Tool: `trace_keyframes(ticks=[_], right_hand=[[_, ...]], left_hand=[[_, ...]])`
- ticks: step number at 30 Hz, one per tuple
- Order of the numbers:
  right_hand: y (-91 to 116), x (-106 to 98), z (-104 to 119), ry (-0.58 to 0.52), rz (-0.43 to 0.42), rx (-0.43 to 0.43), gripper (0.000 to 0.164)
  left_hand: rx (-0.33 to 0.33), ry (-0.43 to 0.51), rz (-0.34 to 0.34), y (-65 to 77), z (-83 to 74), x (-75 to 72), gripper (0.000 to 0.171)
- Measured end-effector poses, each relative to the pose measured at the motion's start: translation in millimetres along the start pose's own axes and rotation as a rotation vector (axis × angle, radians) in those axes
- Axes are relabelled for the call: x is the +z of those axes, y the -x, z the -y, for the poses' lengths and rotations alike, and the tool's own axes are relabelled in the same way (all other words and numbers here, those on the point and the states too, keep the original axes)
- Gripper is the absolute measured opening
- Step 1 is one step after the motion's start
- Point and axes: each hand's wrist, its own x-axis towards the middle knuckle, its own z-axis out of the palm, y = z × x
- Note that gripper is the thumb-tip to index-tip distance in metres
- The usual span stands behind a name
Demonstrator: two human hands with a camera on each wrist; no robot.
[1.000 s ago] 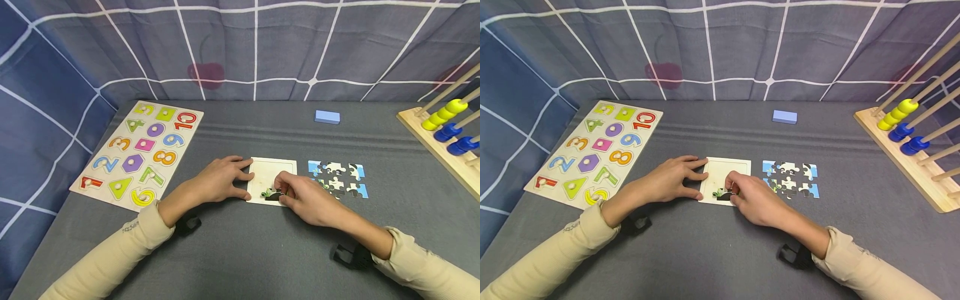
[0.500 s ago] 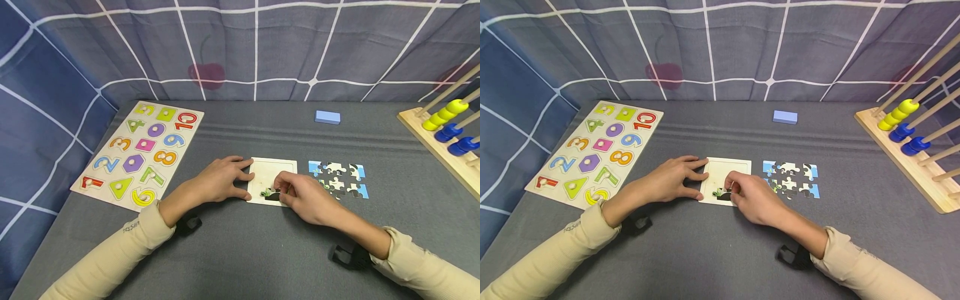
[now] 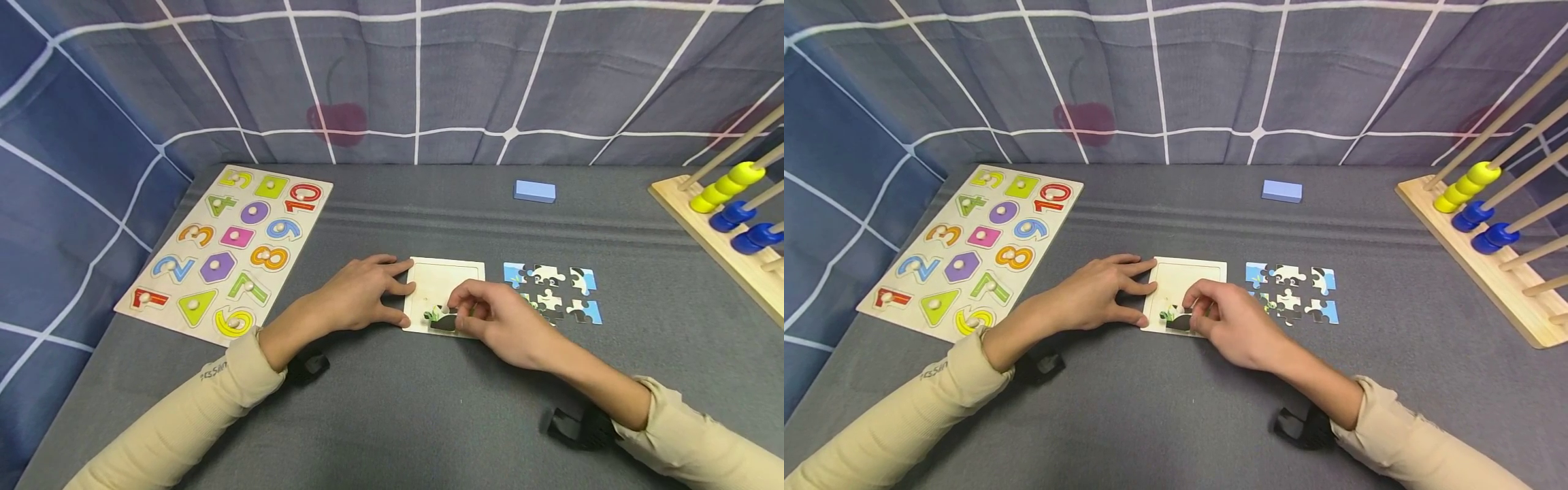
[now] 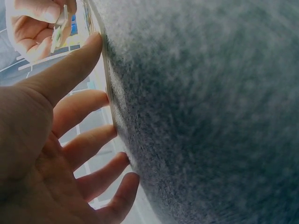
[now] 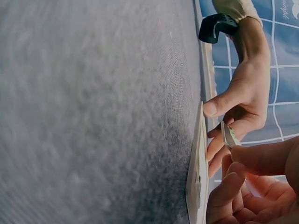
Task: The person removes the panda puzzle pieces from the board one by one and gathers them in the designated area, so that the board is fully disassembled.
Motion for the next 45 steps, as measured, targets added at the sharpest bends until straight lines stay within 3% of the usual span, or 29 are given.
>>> trace_keyframes(ticks=[12,27,45], right_hand=[[13,-4,-3,-0.084,-0.011,0.028,0.012],[49,-24,-20,-0.071,-0.048,0.099,0.009],[89,-56,-48,0.093,-0.186,0.116,0.014]], left_hand=[[0.000,-0.004,0.004,0.0,0.3,0.3,0.057],[-0.018,0.004,0.016,0.3,-0.9,-0.8,0.059],[-0.013,0.012,0.004,0.4,-0.5,0.1,0.059]])
